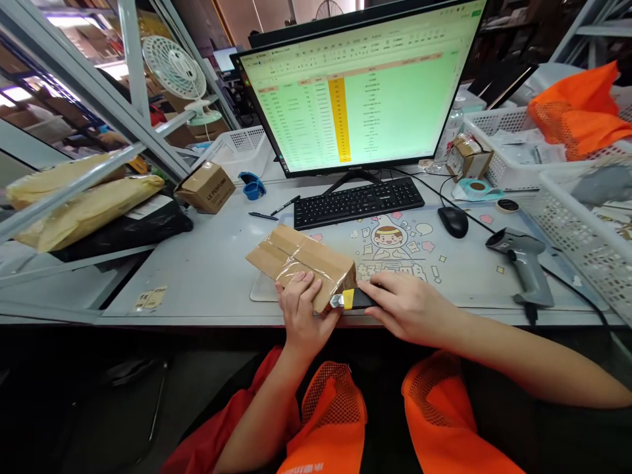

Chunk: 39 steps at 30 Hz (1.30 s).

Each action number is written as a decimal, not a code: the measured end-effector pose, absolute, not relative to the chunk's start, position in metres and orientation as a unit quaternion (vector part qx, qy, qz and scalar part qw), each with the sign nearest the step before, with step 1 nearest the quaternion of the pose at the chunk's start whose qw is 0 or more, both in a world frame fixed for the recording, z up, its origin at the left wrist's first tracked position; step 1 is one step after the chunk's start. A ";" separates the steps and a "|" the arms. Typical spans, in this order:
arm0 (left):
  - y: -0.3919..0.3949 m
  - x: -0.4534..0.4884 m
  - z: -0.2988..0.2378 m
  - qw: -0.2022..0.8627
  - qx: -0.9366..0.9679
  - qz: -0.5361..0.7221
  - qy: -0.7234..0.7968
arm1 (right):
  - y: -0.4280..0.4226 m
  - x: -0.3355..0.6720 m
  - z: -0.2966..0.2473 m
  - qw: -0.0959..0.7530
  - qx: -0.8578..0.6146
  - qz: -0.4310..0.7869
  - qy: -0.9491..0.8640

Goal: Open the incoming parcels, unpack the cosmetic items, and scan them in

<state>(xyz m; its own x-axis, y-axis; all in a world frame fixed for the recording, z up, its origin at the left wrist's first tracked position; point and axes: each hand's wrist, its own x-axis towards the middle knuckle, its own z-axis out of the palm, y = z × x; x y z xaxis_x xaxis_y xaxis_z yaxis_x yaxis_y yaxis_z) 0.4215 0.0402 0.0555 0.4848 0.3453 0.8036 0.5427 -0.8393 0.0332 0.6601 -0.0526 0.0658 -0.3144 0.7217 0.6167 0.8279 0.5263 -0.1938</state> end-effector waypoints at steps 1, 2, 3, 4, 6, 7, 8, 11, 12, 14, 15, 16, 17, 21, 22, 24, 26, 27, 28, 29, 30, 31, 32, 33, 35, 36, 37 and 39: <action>0.040 0.422 0.056 0.117 -0.855 -0.435 -0.257 | -0.049 0.670 0.065 0.327 -0.495 -0.074 -0.802; 0.040 0.422 0.056 0.120 -0.855 -0.437 -0.254 | -0.045 0.683 0.062 0.320 -0.524 -0.072 -0.786; 0.042 0.419 0.057 0.119 -0.854 -0.440 -0.250 | -0.043 0.700 0.059 0.312 -0.567 -0.073 -0.759; 0.045 0.413 0.058 0.111 -0.856 -0.443 -0.244 | -0.042 0.717 0.054 0.304 -0.617 -0.077 -0.721; 0.056 0.390 0.062 0.063 -0.870 -0.438 -0.218 | -0.049 0.752 0.042 0.292 -0.708 -0.082 -0.638; 0.063 0.374 0.065 0.033 -0.872 -0.440 -0.211 | -0.056 0.766 0.034 0.295 -0.735 -0.080 -0.605; 0.069 0.356 0.068 0.004 -0.870 -0.443 -0.216 | -0.065 0.776 0.026 0.302 -0.748 -0.073 -0.586; 0.079 0.311 0.072 0.021 -0.749 -0.540 -0.382 | -0.095 0.786 -0.003 0.341 -0.747 -0.049 -0.569; 0.079 0.304 0.073 0.032 -0.709 -0.554 -0.434 | -0.103 0.784 -0.013 0.351 -0.745 -0.041 -0.566; 0.081 0.302 0.071 0.034 -0.687 -0.539 -0.486 | -0.110 0.776 -0.029 0.361 -0.738 -0.023 -0.570; 0.085 0.304 0.071 0.037 -0.689 -0.534 -0.489 | -0.111 0.771 -0.033 0.364 -0.732 -0.014 -0.576; 0.093 0.307 0.070 0.045 -0.686 -0.538 -0.487 | -0.109 0.767 -0.035 0.367 -0.721 -0.006 -0.588; 0.106 0.308 0.070 0.059 -0.672 -0.558 -0.483 | -0.106 0.761 -0.035 0.367 -0.708 0.001 -0.604; 0.182 0.303 0.081 0.018 -0.664 -0.609 -0.434 | -0.091 0.733 -0.010 0.369 -0.639 0.023 -0.674; 0.199 0.303 0.084 -0.001 -0.680 -0.596 -0.427 | -0.087 0.723 0.000 0.370 -0.618 0.025 -0.693; 0.221 0.310 0.086 -0.016 -0.708 -0.570 -0.417 | -0.078 0.698 0.019 0.374 -0.563 0.021 -0.736; 0.218 0.324 0.081 -0.003 -0.717 -0.564 -0.409 | -0.067 0.671 0.037 0.377 -0.505 0.010 -0.776; 0.208 0.331 0.076 0.010 -0.715 -0.569 -0.405 | -0.061 0.658 0.044 0.378 -0.482 0.001 -0.790; 0.192 0.338 0.070 0.023 -0.720 -0.574 -0.391 | -0.055 0.647 0.049 0.380 -0.465 -0.010 -0.799; 0.174 0.344 0.065 0.034 -0.735 -0.569 -0.366 | -0.049 0.638 0.054 0.382 -0.456 -0.020 -0.804; 0.155 0.349 0.060 0.042 -0.758 -0.558 -0.334 | -0.043 0.630 0.057 0.382 -0.451 -0.028 -0.806; 0.137 0.353 0.056 0.045 -0.801 -0.526 -0.283 | -0.038 0.625 0.059 0.382 -0.449 -0.035 -0.807; 0.121 0.356 0.054 0.051 -0.828 -0.498 -0.251 | -0.034 0.622 0.060 0.380 -0.447 -0.039 -0.809; 0.108 0.358 0.052 0.059 -0.843 -0.480 -0.235 | -0.030 0.620 0.060 0.378 -0.446 -0.043 -0.810; 0.096 0.361 0.052 0.078 -0.847 -0.461 -0.252 | -0.024 0.620 0.060 0.373 -0.445 -0.049 -0.813; 0.095 0.363 0.053 0.086 -0.842 -0.457 -0.273 | -0.023 0.621 0.060 0.372 -0.445 -0.052 -0.813; 0.096 0.364 0.053 0.089 -0.841 -0.448 -0.291 | -0.022 0.623 0.060 0.373 -0.447 -0.054 -0.811; 0.101 0.366 0.054 0.093 -0.839 -0.437 -0.310 | -0.021 0.625 0.060 0.377 -0.454 -0.056 -0.805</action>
